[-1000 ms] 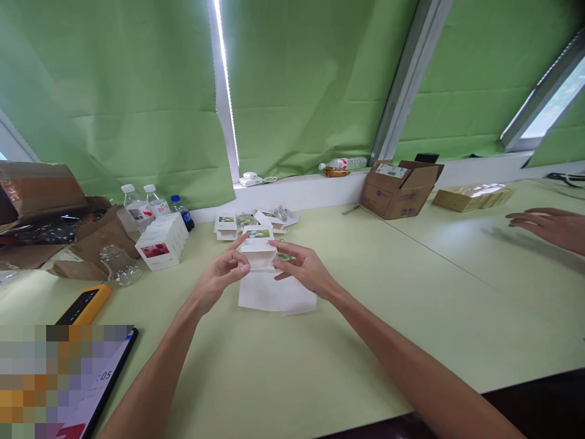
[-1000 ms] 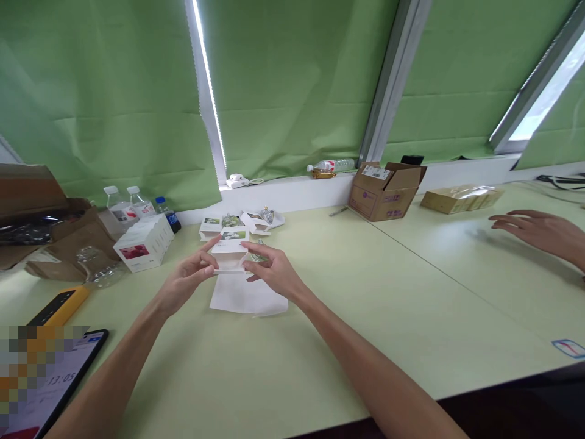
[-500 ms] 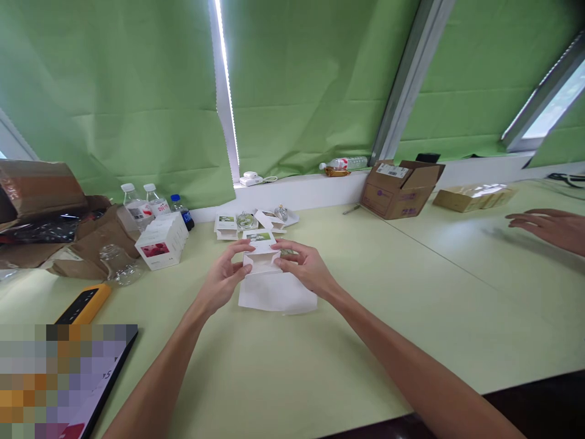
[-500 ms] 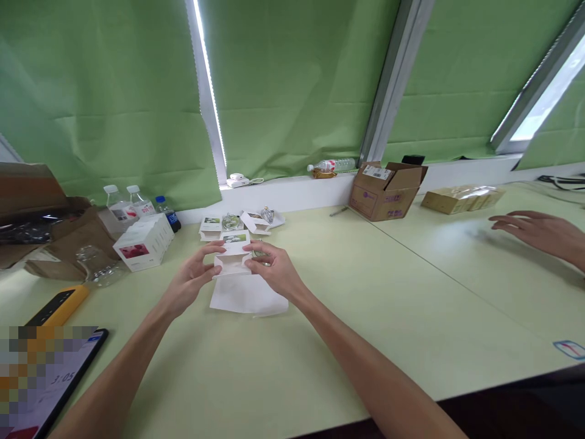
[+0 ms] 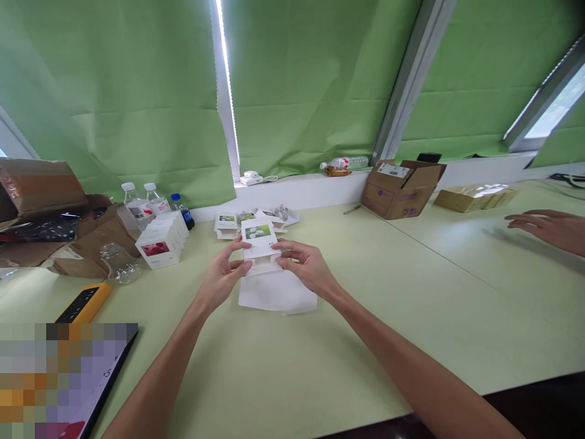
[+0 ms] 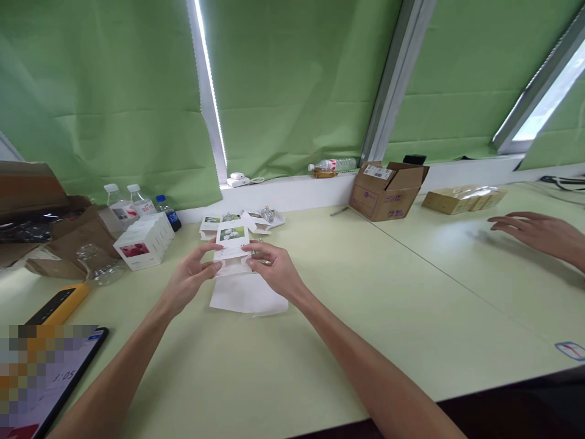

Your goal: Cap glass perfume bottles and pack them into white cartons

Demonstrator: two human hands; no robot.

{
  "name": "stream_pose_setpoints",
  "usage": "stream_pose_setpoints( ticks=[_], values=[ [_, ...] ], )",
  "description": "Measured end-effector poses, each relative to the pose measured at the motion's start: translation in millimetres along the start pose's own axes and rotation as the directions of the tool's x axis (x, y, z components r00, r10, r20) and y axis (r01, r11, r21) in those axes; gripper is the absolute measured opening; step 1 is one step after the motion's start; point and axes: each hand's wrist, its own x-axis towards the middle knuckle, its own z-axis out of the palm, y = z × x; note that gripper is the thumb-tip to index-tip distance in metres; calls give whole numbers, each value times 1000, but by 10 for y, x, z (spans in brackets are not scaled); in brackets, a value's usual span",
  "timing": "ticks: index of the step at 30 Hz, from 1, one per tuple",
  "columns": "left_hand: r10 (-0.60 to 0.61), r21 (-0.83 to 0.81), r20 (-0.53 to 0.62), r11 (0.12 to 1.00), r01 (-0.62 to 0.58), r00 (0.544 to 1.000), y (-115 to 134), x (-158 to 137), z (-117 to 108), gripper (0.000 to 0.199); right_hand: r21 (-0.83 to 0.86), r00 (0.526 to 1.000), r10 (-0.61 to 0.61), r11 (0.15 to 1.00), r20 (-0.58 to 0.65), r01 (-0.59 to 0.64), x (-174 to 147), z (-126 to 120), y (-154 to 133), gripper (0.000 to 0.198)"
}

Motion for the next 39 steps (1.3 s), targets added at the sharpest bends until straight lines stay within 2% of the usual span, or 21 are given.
stream_pose_setpoints(
  ticks=[8,18,25,39],
  values=[
    [-16,-2,-117,1000,16,993,-12,18,-4,37,29,985,-40,999,169,35,-46,-16,-10,50],
    [10,-170,-28,985,-15,1000,42,0,28,33,27,999,-38,999,35,37,-32,41,7,38],
    [13,-111,-2,994,-13,1000,31,-4,49,41,23,999,-34,999,-13,35,-25,58,35,33],
    [17,-90,-19,996,-19,1000,12,-14,79,33,37,999,-47,998,-17,48,-19,67,73,32]
  ],
)
